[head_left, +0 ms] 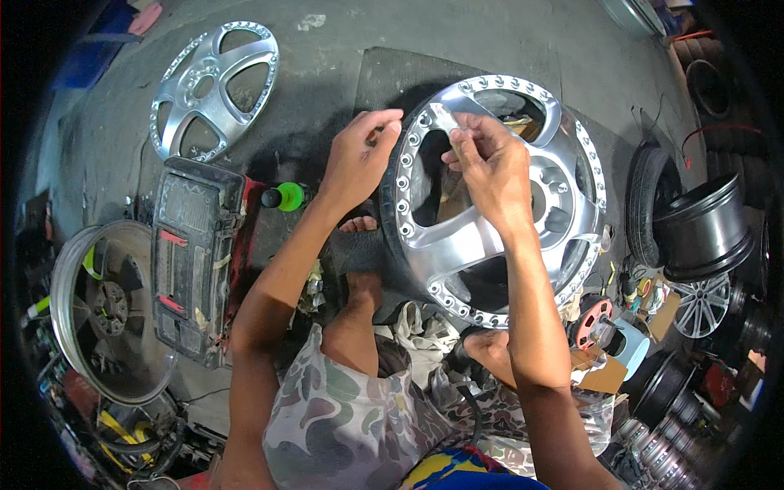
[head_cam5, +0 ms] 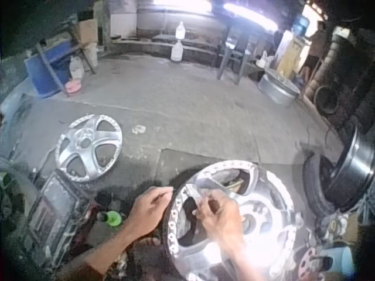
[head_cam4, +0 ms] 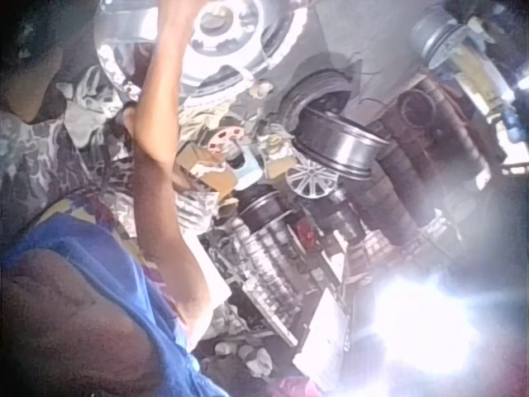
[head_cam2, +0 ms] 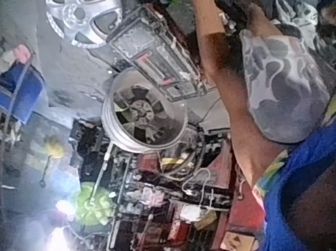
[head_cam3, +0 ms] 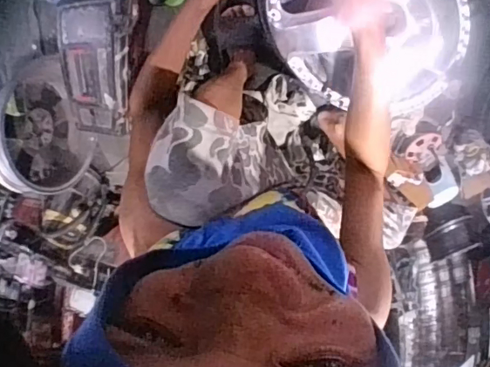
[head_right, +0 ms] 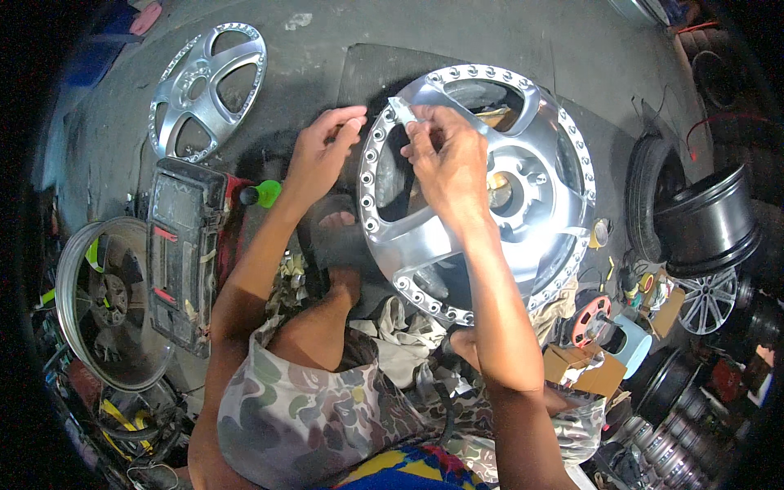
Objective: The person sits on the floor and applies small circular stickers to the bolt holes around the edge of a silver wheel rim. They peel each sticker from a backing sheet and press it into place, working around the rim in sequence.
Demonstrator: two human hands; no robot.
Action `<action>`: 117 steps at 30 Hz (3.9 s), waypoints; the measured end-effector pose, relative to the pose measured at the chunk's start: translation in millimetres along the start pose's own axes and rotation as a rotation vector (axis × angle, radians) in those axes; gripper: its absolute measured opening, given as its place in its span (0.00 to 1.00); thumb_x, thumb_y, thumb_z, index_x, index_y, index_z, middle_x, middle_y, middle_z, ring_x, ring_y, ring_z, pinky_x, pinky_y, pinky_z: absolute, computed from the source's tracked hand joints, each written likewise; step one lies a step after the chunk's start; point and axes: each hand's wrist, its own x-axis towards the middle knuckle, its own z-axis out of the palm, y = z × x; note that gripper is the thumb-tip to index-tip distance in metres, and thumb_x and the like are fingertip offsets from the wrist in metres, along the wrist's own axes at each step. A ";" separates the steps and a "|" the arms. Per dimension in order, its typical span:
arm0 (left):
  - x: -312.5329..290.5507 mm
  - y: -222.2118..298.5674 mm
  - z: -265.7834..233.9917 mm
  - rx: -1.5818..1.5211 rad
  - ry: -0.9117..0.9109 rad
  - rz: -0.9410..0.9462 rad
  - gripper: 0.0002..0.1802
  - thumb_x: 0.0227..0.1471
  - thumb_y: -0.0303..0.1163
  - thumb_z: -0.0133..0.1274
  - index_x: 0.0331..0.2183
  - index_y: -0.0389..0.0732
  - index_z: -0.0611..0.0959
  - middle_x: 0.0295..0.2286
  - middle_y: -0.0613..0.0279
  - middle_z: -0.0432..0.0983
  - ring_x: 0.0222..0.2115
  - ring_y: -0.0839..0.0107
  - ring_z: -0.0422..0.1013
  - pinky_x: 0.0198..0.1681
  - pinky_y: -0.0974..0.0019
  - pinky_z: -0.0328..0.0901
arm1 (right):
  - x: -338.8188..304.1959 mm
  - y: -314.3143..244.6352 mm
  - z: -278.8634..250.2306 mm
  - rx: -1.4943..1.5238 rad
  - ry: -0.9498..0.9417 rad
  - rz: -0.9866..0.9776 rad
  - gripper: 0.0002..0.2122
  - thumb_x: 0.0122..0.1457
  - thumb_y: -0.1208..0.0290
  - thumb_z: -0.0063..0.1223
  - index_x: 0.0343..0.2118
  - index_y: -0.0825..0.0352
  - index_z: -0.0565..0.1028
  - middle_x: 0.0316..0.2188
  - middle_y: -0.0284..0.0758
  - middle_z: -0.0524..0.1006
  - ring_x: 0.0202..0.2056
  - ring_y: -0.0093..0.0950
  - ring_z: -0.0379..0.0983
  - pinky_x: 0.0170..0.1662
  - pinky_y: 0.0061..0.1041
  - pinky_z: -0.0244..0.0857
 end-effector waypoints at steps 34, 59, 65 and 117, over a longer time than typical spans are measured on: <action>-59.3 -55.4 -12.8 -0.425 -0.060 -0.485 0.16 0.70 0.28 0.47 0.47 0.35 0.88 0.37 0.62 0.83 0.34 0.77 0.76 0.43 0.70 0.74 | 126.5 -43.4 41.0 -1.152 -0.488 -0.260 0.11 0.50 0.71 0.68 0.36 0.66 0.89 0.37 0.50 0.87 0.42 0.49 0.86 0.51 0.40 0.79; -78.9 -68.8 -34.5 -0.455 0.004 -0.356 0.15 0.70 0.26 0.46 0.45 0.33 0.88 0.36 0.57 0.85 0.32 0.75 0.79 0.39 0.68 0.76 | 68.5 -46.5 49.6 -1.083 -0.663 -0.565 0.08 0.55 0.72 0.67 0.35 0.70 0.87 0.33 0.50 0.85 0.39 0.49 0.85 0.46 0.44 0.78; -83.3 -65.1 -40.3 -0.425 0.008 -0.389 0.15 0.71 0.27 0.47 0.45 0.33 0.88 0.36 0.57 0.85 0.32 0.76 0.79 0.39 0.68 0.76 | -21.2 -64.0 60.9 -1.182 -0.922 -0.470 0.05 0.60 0.76 0.60 0.35 0.70 0.85 0.41 0.52 0.82 0.40 0.48 0.86 0.45 0.40 0.82; -91.8 40.3 -47.0 -0.251 -0.204 -0.467 0.23 0.75 0.43 0.54 0.33 0.34 0.87 0.25 0.65 0.82 0.26 0.80 0.75 0.31 0.73 0.68 | 150.7 -5.3 -45.4 -0.635 -0.704 -0.458 0.08 0.64 0.69 0.69 0.43 0.63 0.88 0.44 0.33 0.85 0.48 0.33 0.84 0.58 0.38 0.81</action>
